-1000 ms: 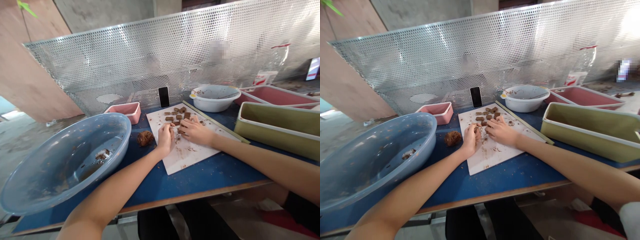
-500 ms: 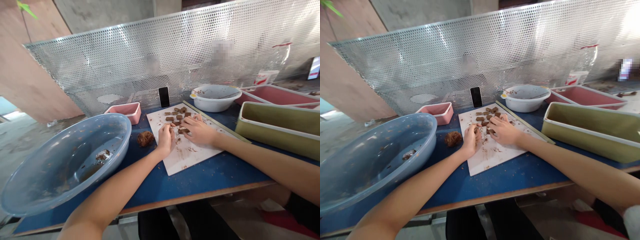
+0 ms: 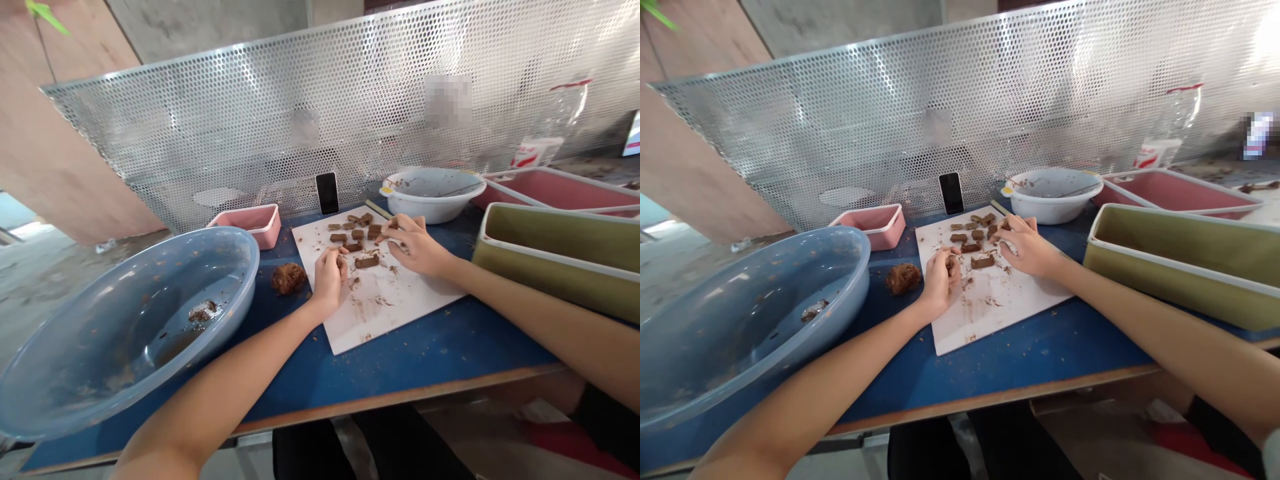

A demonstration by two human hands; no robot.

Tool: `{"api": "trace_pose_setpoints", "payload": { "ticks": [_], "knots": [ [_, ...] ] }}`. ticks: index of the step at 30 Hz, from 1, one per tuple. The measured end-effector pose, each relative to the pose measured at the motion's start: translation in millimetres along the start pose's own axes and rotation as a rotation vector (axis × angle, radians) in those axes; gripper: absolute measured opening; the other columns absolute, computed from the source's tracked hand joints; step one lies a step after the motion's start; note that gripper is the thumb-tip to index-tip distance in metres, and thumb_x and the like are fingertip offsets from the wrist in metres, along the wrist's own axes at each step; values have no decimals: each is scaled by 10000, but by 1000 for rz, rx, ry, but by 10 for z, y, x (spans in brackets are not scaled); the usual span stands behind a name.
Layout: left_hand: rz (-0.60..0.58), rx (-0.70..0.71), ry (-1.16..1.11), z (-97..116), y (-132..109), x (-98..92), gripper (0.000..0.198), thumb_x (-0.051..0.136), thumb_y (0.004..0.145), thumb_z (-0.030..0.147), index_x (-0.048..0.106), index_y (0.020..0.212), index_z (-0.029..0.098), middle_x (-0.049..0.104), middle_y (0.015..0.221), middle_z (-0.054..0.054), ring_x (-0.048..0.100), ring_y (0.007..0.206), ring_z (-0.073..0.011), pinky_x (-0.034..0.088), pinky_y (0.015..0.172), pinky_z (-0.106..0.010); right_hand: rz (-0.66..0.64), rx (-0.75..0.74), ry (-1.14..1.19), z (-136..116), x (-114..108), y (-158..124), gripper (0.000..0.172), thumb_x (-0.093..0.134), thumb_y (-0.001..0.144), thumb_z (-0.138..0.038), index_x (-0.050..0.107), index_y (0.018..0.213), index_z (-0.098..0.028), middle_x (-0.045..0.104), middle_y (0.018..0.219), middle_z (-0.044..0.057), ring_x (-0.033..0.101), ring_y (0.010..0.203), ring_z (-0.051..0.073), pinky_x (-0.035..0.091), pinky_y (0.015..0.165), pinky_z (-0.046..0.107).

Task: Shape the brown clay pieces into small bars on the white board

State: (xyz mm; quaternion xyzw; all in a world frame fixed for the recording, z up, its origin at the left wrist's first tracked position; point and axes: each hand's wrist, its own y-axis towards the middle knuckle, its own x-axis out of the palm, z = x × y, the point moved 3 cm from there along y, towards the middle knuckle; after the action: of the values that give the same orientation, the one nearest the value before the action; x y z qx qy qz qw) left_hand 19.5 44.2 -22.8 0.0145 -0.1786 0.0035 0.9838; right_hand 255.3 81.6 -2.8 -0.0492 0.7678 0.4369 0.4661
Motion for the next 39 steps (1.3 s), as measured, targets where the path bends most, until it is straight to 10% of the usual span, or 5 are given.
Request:
{"api": "trace_pose_setpoints", "payload": {
  "ticks": [39],
  "knots": [
    [1, 3, 42, 75, -34, 29, 116, 606, 938, 308, 635, 899, 202, 358, 498, 103, 233, 393, -70, 181, 437, -206, -222, 111, -9, -171, 323, 108, 378, 745, 977, -614, 814, 1202, -318, 596, 1444, 147, 504, 1425, 441, 403, 1190, 702]
  ]
}}
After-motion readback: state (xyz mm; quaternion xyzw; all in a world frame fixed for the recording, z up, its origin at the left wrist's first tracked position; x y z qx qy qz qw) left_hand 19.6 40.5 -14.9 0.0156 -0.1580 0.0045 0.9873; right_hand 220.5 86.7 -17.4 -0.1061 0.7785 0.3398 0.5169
